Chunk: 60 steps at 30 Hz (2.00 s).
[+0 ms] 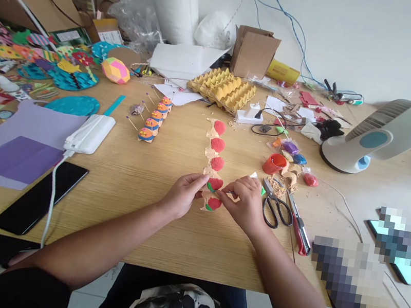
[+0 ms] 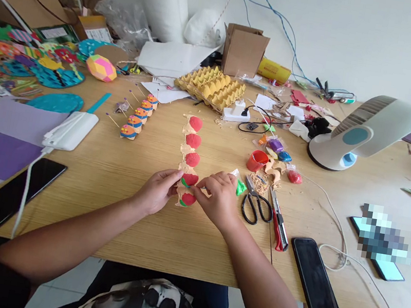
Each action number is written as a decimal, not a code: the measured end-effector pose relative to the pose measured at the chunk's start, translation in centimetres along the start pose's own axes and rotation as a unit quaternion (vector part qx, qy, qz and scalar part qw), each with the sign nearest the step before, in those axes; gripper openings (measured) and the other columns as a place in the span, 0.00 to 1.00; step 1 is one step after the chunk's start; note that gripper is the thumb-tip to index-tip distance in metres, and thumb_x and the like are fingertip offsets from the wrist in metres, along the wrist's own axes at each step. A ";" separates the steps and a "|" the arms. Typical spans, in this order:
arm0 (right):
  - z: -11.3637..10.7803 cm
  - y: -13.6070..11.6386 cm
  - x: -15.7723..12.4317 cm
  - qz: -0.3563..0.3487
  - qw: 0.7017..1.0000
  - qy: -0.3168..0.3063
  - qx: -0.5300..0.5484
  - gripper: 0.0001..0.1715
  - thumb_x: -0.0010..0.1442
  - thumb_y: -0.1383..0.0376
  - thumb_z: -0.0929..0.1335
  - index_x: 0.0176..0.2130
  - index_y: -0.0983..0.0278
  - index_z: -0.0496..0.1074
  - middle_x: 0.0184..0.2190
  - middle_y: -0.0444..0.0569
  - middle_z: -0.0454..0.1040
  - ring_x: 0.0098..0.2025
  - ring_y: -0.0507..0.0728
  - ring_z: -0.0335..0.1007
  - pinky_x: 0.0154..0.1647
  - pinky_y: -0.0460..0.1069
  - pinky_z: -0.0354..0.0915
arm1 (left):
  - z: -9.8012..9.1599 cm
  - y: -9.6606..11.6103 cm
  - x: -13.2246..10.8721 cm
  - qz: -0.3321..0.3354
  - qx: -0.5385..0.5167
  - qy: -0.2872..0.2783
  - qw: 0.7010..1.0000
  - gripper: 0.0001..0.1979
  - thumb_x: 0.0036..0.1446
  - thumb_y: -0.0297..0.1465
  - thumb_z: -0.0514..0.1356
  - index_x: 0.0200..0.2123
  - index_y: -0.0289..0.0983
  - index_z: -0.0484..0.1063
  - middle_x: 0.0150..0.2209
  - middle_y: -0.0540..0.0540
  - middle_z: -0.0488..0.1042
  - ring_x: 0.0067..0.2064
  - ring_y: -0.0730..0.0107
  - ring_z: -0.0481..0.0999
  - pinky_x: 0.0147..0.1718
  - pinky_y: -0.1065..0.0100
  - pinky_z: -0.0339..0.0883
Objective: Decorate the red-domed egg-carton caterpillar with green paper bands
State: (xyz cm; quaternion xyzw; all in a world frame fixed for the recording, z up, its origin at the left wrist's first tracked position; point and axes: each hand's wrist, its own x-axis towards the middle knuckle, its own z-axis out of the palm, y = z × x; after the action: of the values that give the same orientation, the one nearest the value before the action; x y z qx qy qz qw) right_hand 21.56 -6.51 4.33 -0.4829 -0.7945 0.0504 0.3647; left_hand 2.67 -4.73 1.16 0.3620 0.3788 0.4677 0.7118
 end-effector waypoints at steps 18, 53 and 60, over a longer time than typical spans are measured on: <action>0.2 -0.3 -0.1 -0.008 1.000 -0.006 -0.002 0.11 0.62 0.60 0.74 0.30 0.61 0.75 0.23 0.43 0.71 0.33 0.56 0.67 0.44 0.54 0.54 | 0.5 -0.1 -0.3 0.014 0.005 0.038 0.999 0.21 0.51 0.47 0.70 0.31 0.33 0.81 0.30 0.44 0.81 0.32 0.67 0.78 0.35 0.67 0.72; 0.3 -0.4 -0.1 0.043 0.998 -0.024 0.030 0.09 0.58 0.63 0.75 0.28 0.61 0.75 0.22 0.42 0.69 0.31 0.55 0.67 0.41 0.53 0.56 | 0.3 -0.3 -0.1 0.014 0.027 0.051 0.998 0.20 0.51 0.47 0.69 0.25 0.35 0.76 0.23 0.50 0.70 0.27 0.72 0.69 0.28 0.70 0.64; 0.4 -0.6 -0.1 0.043 0.998 -0.024 0.026 0.09 0.58 0.63 0.75 0.28 0.61 0.75 0.22 0.41 0.69 0.31 0.55 0.67 0.41 0.53 0.55 | 0.3 -0.2 -0.1 0.015 0.030 0.056 0.998 0.19 0.52 0.46 0.69 0.27 0.34 0.78 0.23 0.50 0.71 0.26 0.74 0.68 0.27 0.71 0.63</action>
State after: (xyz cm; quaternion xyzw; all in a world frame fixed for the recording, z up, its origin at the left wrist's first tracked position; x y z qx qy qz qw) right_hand 20.95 -6.82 4.24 -0.5057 -0.7800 0.0983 0.3551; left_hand 2.98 -4.89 1.11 0.3623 0.4266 0.4863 0.6711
